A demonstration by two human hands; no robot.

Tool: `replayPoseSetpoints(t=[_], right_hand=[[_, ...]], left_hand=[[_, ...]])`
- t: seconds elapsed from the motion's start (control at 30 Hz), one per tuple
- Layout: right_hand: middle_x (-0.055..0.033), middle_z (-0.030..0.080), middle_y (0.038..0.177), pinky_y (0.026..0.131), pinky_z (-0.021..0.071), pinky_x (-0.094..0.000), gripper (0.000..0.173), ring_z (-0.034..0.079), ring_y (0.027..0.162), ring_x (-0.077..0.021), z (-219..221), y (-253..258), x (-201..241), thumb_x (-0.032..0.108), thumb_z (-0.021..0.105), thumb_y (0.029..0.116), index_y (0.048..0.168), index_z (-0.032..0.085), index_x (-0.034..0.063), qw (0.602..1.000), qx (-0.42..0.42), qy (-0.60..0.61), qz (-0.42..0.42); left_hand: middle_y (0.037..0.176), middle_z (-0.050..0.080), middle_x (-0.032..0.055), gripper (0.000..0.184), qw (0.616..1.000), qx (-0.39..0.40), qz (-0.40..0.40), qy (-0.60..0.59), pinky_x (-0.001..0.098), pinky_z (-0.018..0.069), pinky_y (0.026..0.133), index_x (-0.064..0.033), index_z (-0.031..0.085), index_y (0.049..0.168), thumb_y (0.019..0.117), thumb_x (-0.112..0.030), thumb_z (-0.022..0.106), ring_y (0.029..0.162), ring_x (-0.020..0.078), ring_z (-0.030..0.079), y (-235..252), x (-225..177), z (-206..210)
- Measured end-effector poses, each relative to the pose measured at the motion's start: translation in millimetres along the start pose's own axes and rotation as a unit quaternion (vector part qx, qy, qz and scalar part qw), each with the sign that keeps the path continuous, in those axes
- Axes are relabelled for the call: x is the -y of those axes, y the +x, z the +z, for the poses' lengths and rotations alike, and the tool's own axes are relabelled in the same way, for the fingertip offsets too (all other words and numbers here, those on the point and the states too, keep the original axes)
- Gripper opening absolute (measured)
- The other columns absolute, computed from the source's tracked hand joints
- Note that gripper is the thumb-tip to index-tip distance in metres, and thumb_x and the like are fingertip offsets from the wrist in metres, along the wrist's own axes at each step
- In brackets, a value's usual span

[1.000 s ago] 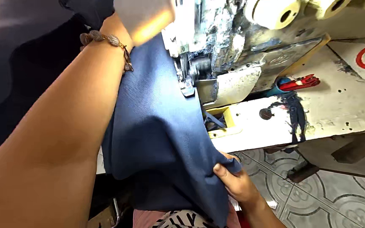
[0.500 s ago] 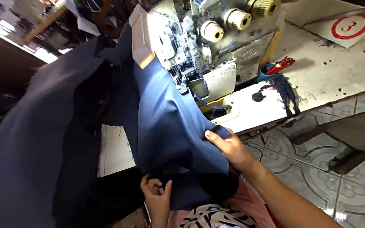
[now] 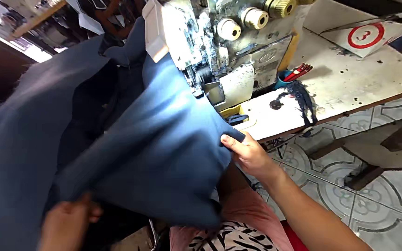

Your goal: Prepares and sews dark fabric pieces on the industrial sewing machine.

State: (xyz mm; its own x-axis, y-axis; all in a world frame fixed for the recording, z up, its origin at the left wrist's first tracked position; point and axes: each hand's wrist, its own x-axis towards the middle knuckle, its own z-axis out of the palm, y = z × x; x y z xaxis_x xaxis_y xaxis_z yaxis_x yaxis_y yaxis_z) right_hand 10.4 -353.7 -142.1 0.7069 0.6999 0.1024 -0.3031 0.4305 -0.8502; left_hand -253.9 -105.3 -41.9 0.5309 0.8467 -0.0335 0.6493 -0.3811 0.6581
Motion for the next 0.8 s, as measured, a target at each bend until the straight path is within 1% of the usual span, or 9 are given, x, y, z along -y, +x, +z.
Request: replayPoseSetpoints(t=[0.13, 0.23, 0.3, 0.37, 0.43, 0.53, 0.6, 0.7, 0.8], right_hand=[[-0.0046, 0.072, 0.099, 0.081, 0.0615, -0.0321, 0.022, 0.071, 0.089, -0.0125, 39, 20, -8, 0.018, 0.042, 0.1082, 0.117, 0.061, 0.0105, 0.981, -0.074, 0.181, 0.018], [-0.0028, 0.068, 0.080, 0.057, 0.0564, -0.0219, 0.027, 0.065, 0.062, -0.0073, 63, 40, -8, 0.023, 0.038, 0.1109, 0.105, 0.061, 0.0102, 0.975, -0.109, 0.193, 0.012], [-0.0006, 0.065, 0.068, 0.053, 0.0533, -0.0199, 0.036, 0.061, 0.055, -0.0055, 70, 45, -8, 0.023, 0.034, 0.1116, 0.091, 0.060, 0.0085, 0.985, -0.092, 0.147, 0.002], [0.0006, 0.063, 0.067, 0.053, 0.0535, -0.0188, 0.038, 0.060, 0.055, -0.0045, 63, 47, -5, 0.017, 0.031, 0.1110, 0.096, 0.063, 0.0041, 0.995, -0.052, 0.079, -0.016], [0.0018, 0.062, 0.067, 0.052, 0.0530, -0.0184, 0.034, 0.059, 0.055, -0.0035, 41, 47, -5, 0.009, 0.033, 0.1082, 0.100, 0.065, 0.0019, 0.997, -0.012, -0.037, -0.060], [0.0033, 0.064, 0.073, 0.054, 0.0516, -0.0148, 0.024, 0.058, 0.060, 0.0001, -5, 34, 2, 0.005, 0.046, 0.1030, 0.101, 0.070, 0.0021, 0.945, -0.023, -0.282, -0.163], [0.0021, 0.069, 0.084, 0.068, 0.0531, -0.0152, 0.018, 0.061, 0.074, 0.0010, -37, 32, 12, 0.012, 0.056, 0.0982, 0.099, 0.073, 0.0040, 0.867, -0.046, -0.427, -0.253], [-0.0006, 0.071, 0.085, 0.083, 0.0507, -0.0231, 0.021, 0.064, 0.087, -0.0063, -64, 43, 15, 0.024, 0.060, 0.0978, 0.092, 0.076, 0.0099, 0.808, -0.041, -0.504, -0.303], [0.0015, 0.068, 0.082, 0.082, 0.0490, -0.0226, 0.020, 0.063, 0.086, -0.0073, -66, 46, 9, 0.029, 0.063, 0.0964, 0.089, 0.075, 0.0144, 0.802, -0.013, -0.513, -0.306]], left_hand=[[0.073, 0.061, -0.0054, 0.035, 0.990, -0.034, 0.112, 0.080, 0.0213, 0.0537, 0.055, -0.0038, 0.058, 0.120, 0.1082, -0.035, 0.048, 0.056, -0.0008, 0.059, 134, -24, -70], [0.088, 0.058, -0.0020, 0.040, 0.989, -0.058, 0.084, 0.104, 0.0201, 0.0515, 0.059, -0.0103, 0.048, 0.137, 0.1097, -0.039, 0.042, 0.060, -0.0010, 0.054, 222, -108, -47], [0.108, 0.063, 0.0072, 0.047, 0.989, -0.039, 0.114, 0.085, 0.0286, 0.0560, 0.074, -0.0081, 0.043, 0.145, 0.1099, -0.038, 0.039, 0.076, 0.0056, 0.063, 266, -146, -30], [0.117, 0.066, 0.0074, 0.049, 0.977, -0.044, 0.195, 0.077, 0.0302, 0.0584, 0.084, -0.0050, 0.047, 0.143, 0.1103, -0.039, 0.036, 0.090, 0.0061, 0.069, 290, -167, -5], [0.131, 0.062, 0.0171, 0.051, 0.945, -0.016, 0.317, 0.072, 0.0449, 0.0560, 0.095, -0.0015, 0.046, 0.145, 0.1092, -0.038, 0.041, 0.110, 0.0209, 0.067, 294, -169, 7], [0.142, 0.053, 0.0307, 0.088, 0.876, 0.111, 0.399, 0.249, 0.0638, 0.0522, 0.093, -0.0064, 0.005, 0.164, 0.1044, -0.051, 0.050, 0.117, 0.0436, 0.063, 216, -139, 4], [0.122, 0.063, 0.0372, 0.113, 0.840, 0.217, 0.356, 0.348, 0.0701, 0.0549, 0.071, 0.0006, 0.016, 0.163, 0.0859, -0.063, 0.069, 0.090, 0.0524, 0.069, 121, -114, 14], [0.160, 0.011, 0.0442, 0.134, 0.777, 0.422, 0.118, 0.453, 0.0746, 0.0455, 0.096, -0.0105, 0.003, 0.166, 0.0733, -0.055, 0.088, 0.129, 0.0695, 0.042, 73, -89, 55], [0.156, 0.022, 0.0454, 0.114, 0.803, 0.372, 0.163, 0.436, 0.0768, 0.0378, 0.104, 0.0007, 0.036, 0.156, 0.0721, -0.057, 0.088, 0.139, 0.0647, 0.034, 159, -96, 74]])
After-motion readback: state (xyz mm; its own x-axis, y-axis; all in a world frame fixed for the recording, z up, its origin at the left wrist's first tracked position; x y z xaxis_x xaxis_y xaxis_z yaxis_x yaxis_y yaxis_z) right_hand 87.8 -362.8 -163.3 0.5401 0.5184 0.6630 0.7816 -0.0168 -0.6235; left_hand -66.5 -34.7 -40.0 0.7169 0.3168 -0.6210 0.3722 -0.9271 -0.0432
